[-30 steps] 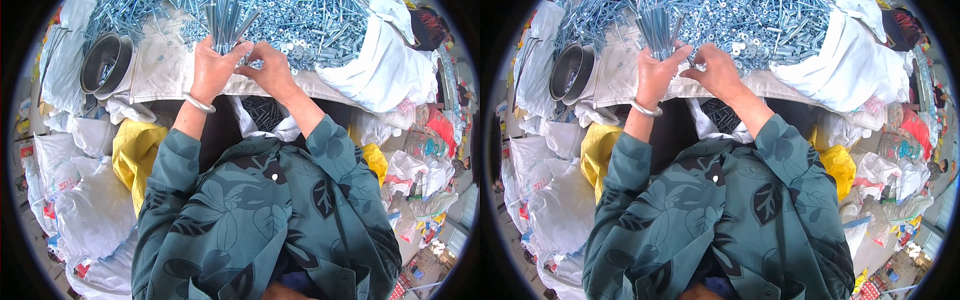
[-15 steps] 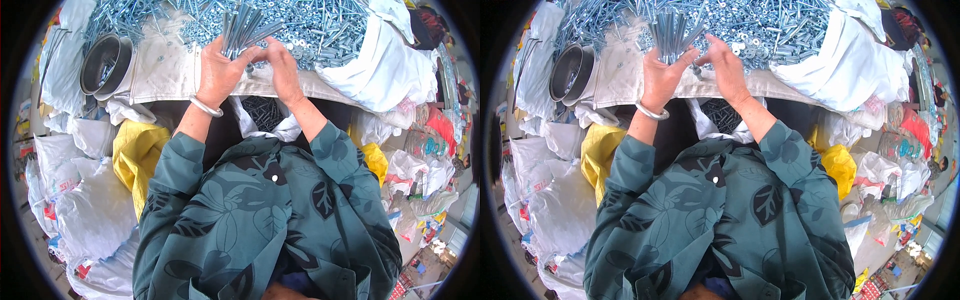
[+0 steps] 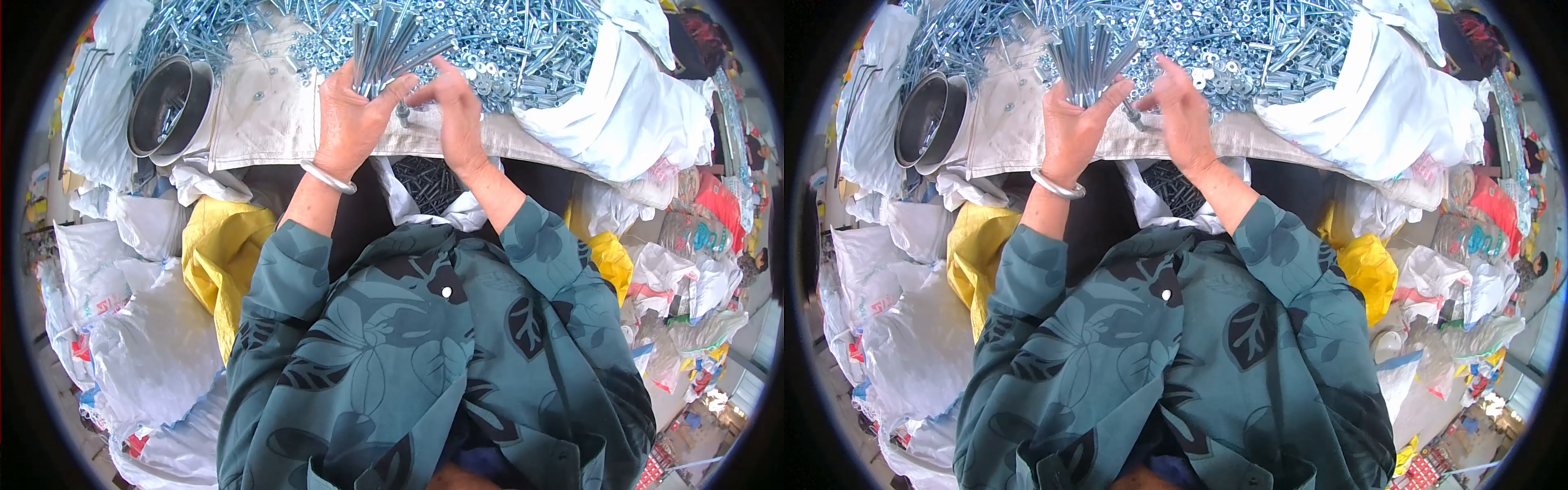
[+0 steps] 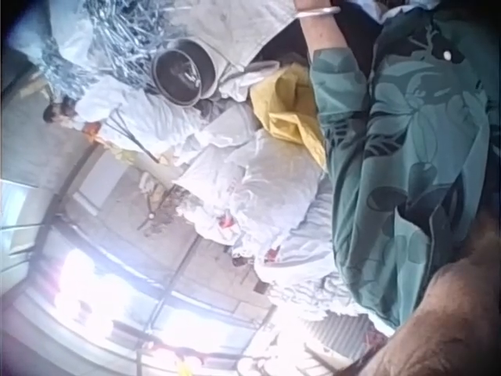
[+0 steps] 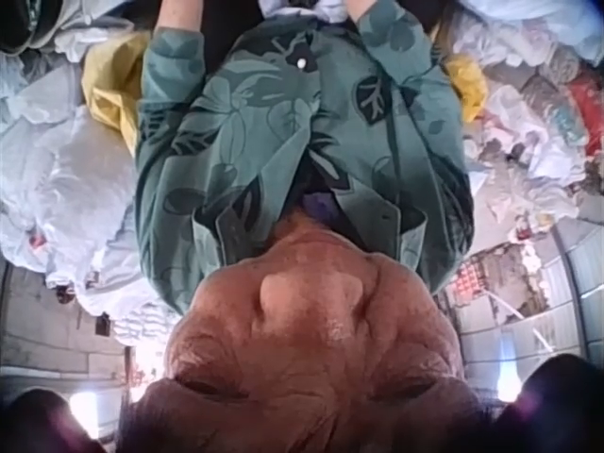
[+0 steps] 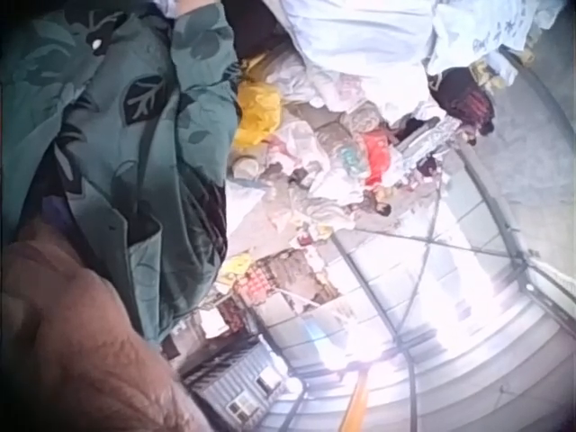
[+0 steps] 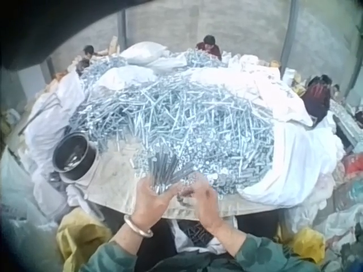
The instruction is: The person assembles washers and nuts onto long metal expansion bolts by hand at a workstation.
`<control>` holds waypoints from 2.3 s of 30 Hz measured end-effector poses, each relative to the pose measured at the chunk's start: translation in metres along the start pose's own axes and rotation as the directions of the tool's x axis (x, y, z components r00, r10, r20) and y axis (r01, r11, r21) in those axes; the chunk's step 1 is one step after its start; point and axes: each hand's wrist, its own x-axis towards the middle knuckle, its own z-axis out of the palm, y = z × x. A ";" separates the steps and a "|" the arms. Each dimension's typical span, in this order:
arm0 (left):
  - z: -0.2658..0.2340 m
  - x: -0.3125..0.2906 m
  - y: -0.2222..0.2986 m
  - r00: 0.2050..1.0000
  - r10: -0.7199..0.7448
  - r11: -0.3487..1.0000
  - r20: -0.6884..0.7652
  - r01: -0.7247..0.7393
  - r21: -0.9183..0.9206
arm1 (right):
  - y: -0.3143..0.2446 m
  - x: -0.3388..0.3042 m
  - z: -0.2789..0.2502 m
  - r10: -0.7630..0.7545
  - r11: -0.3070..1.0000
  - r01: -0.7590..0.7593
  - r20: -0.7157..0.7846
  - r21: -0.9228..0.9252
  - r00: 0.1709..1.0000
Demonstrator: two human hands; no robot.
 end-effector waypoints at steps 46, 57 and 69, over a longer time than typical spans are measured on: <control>0.007 -0.044 0.007 0.897 -0.431 0.853 0.099 0.441 -0.280 | -0.034 0.022 -0.128 -0.238 0.262 0.425 0.369 -0.866 0.898; 0.017 -0.056 0.005 0.777 -0.580 0.677 0.244 0.626 -0.386 | -0.017 0.049 -0.140 0.087 -0.280 0.420 0.413 -0.863 0.907; 0.023 -0.073 0.000 0.753 -0.600 0.665 0.271 0.658 -0.354 | -0.001 0.051 -0.149 -0.010 -0.310 0.563 0.595 -0.766 0.803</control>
